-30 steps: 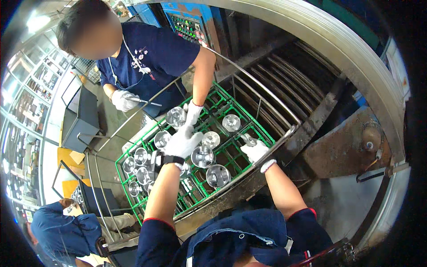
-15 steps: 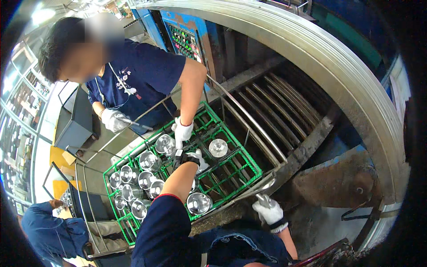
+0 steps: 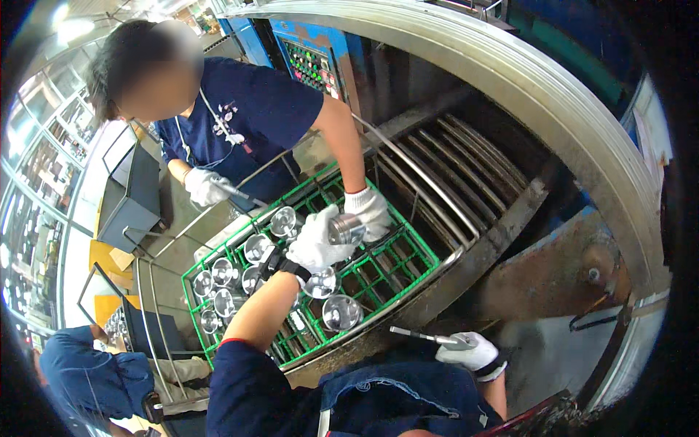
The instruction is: Inspecting, cleaning with a compressed air gun, and organizing metal components on a table.
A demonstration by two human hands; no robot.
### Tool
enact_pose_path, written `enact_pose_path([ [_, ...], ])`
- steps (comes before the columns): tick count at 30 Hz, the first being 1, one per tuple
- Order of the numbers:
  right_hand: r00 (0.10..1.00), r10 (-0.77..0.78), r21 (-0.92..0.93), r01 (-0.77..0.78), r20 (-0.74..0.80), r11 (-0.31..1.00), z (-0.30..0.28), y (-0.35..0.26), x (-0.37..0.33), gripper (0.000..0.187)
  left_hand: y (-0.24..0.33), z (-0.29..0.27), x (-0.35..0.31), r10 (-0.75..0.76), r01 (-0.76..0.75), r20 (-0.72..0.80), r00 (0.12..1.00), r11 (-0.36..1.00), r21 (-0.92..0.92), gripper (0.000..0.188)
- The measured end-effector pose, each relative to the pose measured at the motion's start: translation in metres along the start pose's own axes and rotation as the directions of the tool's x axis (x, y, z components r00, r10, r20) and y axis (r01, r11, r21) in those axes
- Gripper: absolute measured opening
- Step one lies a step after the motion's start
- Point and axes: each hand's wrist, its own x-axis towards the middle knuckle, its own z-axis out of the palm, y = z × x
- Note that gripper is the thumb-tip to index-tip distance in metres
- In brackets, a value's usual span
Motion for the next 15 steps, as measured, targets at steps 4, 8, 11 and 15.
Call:
enact_pose_path([
  [4, 0.987, -0.162, 0.166, 0.156, 0.023, 0.974, 0.018, -0.021, -0.016, 0.025, 0.012, -0.009, -0.051, 0.001, -0.054, -0.088, 0.996, 0.799, -0.599, 0.108],
  [8, 0.975, -0.175, 0.156, 0.196, -0.136, 0.968, 0.06, -0.062, -0.014, 0.022, 0.04, -0.034, -0.091, 0.197, -0.229, -0.139, 0.97, 0.933, -0.276, 0.108],
  [11, 0.965, -0.169, 0.234, 0.215, -0.202, 0.948, 0.068, -0.06, -0.003, 0.023, 0.042, -0.045, -0.114, 0.312, -0.321, -0.132, 0.941, 0.945, -0.058, 0.1],
  [15, 0.98, -0.187, 0.163, 0.196, -0.064, 0.967, 0.08, -0.065, -0.012, 0.025, 0.043, -0.045, -0.132, 0.276, -0.282, -0.094, 0.957, 0.957, -0.066, 0.1],
])
